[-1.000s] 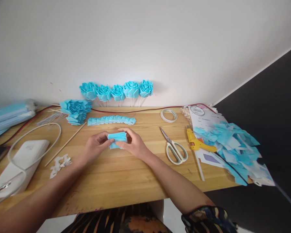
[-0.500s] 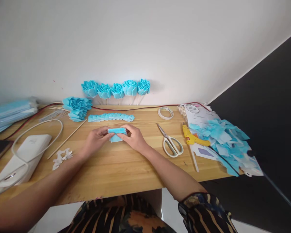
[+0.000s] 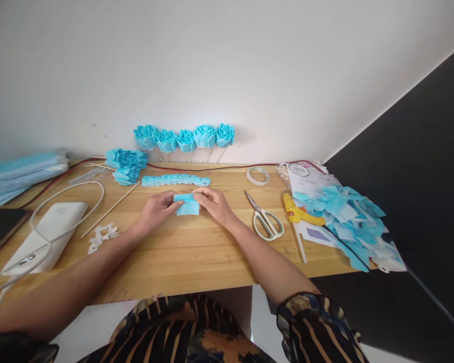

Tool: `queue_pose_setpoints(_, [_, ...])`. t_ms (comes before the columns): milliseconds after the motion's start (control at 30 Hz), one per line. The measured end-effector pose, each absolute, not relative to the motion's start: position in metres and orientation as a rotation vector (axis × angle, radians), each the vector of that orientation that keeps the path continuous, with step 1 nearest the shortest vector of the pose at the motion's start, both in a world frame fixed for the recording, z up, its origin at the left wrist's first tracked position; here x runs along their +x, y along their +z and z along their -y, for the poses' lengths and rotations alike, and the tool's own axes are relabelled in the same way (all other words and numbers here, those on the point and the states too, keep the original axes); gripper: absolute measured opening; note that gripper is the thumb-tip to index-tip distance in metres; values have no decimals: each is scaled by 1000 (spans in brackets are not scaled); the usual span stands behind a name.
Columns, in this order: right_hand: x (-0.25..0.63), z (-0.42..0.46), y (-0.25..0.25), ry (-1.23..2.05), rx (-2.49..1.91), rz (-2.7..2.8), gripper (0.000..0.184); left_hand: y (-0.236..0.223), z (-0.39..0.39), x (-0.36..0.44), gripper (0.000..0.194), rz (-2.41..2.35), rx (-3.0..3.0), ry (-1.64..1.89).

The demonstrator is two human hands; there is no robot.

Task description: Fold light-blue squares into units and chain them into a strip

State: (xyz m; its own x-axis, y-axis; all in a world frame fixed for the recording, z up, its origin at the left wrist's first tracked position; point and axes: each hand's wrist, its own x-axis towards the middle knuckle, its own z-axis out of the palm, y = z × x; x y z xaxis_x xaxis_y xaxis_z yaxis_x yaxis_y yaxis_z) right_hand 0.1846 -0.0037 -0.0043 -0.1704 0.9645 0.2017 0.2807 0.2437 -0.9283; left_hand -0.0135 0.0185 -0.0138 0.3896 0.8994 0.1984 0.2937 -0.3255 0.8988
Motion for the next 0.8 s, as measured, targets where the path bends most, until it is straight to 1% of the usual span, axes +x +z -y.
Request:
queue_pose_setpoints(133, [182,5,-4,935,-1170,1704,31,-12,-19,-15,20,-1006,1844,952])
queue_pose_setpoints(267, [178,7,-5,796,-1257,1742,22,-13,-18,-16,23,-1010,1942,931])
queue_pose_setpoints(500, [177,8,-2,718,-1247,1783,21,-14,-17,-15,24,-846,1784,864])
queue_pose_setpoints(667, [178,9,-2,726,-1232,1818,22,-12,-14,-13,25,-931,1845,913])
queue_pose_setpoints(800, [178,9,-2,709,-1207,1821,22,-11,-12,-12,26,-904,1800,951])
